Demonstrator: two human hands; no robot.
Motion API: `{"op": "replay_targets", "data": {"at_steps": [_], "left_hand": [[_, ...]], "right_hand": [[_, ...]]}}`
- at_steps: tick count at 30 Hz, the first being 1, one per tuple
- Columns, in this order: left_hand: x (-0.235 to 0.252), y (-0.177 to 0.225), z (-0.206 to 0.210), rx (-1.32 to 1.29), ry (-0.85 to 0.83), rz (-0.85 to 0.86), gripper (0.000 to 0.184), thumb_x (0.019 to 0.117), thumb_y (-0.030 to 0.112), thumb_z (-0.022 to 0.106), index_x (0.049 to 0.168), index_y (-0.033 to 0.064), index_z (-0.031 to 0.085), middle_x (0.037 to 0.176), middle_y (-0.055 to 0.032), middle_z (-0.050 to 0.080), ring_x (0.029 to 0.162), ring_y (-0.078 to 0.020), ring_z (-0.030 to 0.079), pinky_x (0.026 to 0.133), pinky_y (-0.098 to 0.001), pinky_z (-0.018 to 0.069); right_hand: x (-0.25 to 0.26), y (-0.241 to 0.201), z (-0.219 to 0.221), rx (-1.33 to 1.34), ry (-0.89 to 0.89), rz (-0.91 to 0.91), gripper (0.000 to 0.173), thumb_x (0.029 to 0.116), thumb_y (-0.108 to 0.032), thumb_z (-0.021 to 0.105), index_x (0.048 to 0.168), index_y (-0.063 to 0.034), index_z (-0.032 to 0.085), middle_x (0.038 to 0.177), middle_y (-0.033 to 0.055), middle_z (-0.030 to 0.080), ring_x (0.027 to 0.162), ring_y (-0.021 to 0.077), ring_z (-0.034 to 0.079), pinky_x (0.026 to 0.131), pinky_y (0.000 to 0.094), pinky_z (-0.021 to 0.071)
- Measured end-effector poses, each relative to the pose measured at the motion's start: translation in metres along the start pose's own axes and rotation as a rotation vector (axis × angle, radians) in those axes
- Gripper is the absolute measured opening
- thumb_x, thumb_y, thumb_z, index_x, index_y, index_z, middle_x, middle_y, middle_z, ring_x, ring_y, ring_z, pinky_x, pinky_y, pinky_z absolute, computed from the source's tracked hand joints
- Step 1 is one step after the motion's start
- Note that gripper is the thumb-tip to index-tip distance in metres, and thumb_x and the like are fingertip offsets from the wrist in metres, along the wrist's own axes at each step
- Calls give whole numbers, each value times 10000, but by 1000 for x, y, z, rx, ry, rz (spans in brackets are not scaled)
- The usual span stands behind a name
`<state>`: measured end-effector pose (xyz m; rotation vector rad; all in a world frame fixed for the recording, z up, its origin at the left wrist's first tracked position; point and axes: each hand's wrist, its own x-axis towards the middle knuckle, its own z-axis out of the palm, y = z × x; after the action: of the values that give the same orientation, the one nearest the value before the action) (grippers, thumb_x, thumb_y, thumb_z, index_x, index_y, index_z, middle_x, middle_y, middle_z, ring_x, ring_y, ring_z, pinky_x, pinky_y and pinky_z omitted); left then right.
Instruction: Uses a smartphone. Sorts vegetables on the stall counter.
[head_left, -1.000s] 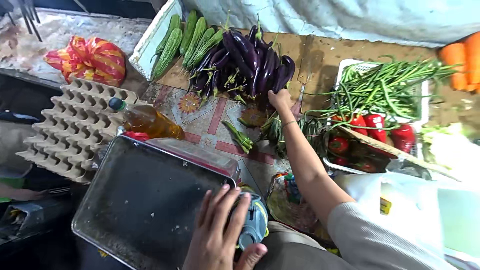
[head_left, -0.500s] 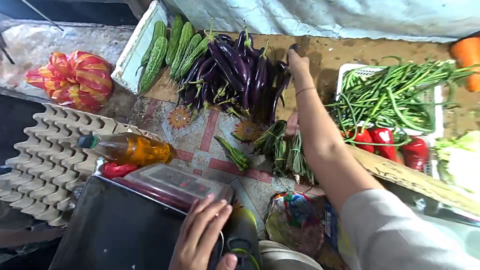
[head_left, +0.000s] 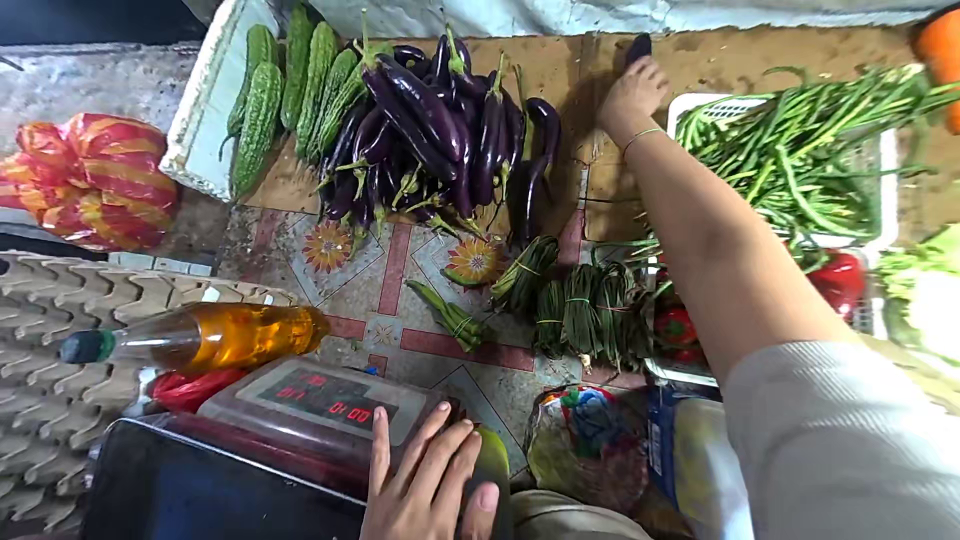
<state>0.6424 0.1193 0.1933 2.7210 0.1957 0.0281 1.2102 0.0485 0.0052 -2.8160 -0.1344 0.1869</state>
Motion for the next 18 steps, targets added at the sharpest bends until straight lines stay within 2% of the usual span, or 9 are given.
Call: {"op": "replay_targets", "data": {"at_steps": [2, 4, 7, 9, 10, 12, 14, 16, 18], "left_hand": [[9, -1, 8, 21, 50, 12, 506, 1089, 383, 337, 1094, 110, 763, 1176, -46, 747, 1283, -227, 614, 1211, -636, 172], [15, -1, 13, 34, 42, 4, 469, 1079, 379, 373, 1084, 134, 772, 1179, -19, 748, 1270, -219, 626, 1208, -631, 228], [15, -3, 20, 69, 78, -40, 405, 1059, 388, 446, 1033, 174, 789, 1136, 20, 761, 1195, -169, 669, 1189, -548, 332], [14, -3, 21, 106, 89, -50, 364, 1039, 387, 490, 1010, 193, 796, 1102, 37, 768, 1149, -155, 687, 1166, -516, 369], [14, -2, 21, 125, 92, -50, 345, 1028, 388, 512, 998, 199, 799, 1085, 41, 772, 1125, -151, 697, 1153, -508, 388], [15, -3, 24, 174, 84, -46, 330, 1015, 410, 534, 989, 210, 796, 1072, 50, 772, 1097, -144, 705, 1131, -486, 413], [16, -3, 26, 210, 73, -46, 319, 1008, 416, 544, 996, 211, 788, 1076, 51, 768, 1085, -143, 708, 1114, -471, 433], [16, -3, 26, 215, 65, -48, 306, 1007, 406, 553, 1000, 204, 783, 1077, 46, 767, 1081, -144, 711, 1105, -464, 448], [16, -3, 27, 214, 62, -51, 304, 1009, 400, 548, 994, 205, 781, 1071, 47, 766, 1073, -140, 712, 1103, -453, 452]], "right_hand": [[-17, -23, -8, 33, -57, -122, 669, 948, -213, 622, 1444, 178, 401, 1481, 428, 392, 1378, 610, 381, 1065, 763, 329], [-38, -48, -10, 33, -235, -82, 653, 965, -429, 614, 1305, 127, 572, 1371, 366, 547, 1290, 543, 526, 993, 735, 417], [-43, -64, 9, 42, -399, -35, 537, 958, -363, 632, 1231, 100, 626, 1358, 307, 575, 1279, 460, 563, 991, 680, 453], [-39, -69, 12, 106, -306, -40, 563, 952, -269, 638, 1309, 153, 530, 1378, 345, 541, 1270, 481, 565, 995, 665, 464], [-35, -70, 10, 148, -221, -35, 655, 958, -244, 632, 1412, 169, 404, 1428, 375, 480, 1276, 509, 553, 1006, 659, 467], [-17, -67, 6, 172, -23, -6, 736, 941, -183, 623, 1522, 113, 282, 1537, 354, 360, 1275, 510, 551, 983, 625, 505], [4, -53, 2, 136, 116, -33, 728, 917, -146, 627, 1532, 96, 321, 1587, 348, 292, 1354, 548, 451, 991, 677, 463], [17, -32, 4, 73, 80, -94, 749, 923, -187, 695, 1525, 97, 353, 1602, 373, 235, 1400, 599, 351, 1028, 749, 389], [22, -10, 17, 8, 9, -119, 697, 957, -262, 670, 1496, 99, 416, 1605, 384, 222, 1446, 605, 267, 1090, 786, 267]]}}
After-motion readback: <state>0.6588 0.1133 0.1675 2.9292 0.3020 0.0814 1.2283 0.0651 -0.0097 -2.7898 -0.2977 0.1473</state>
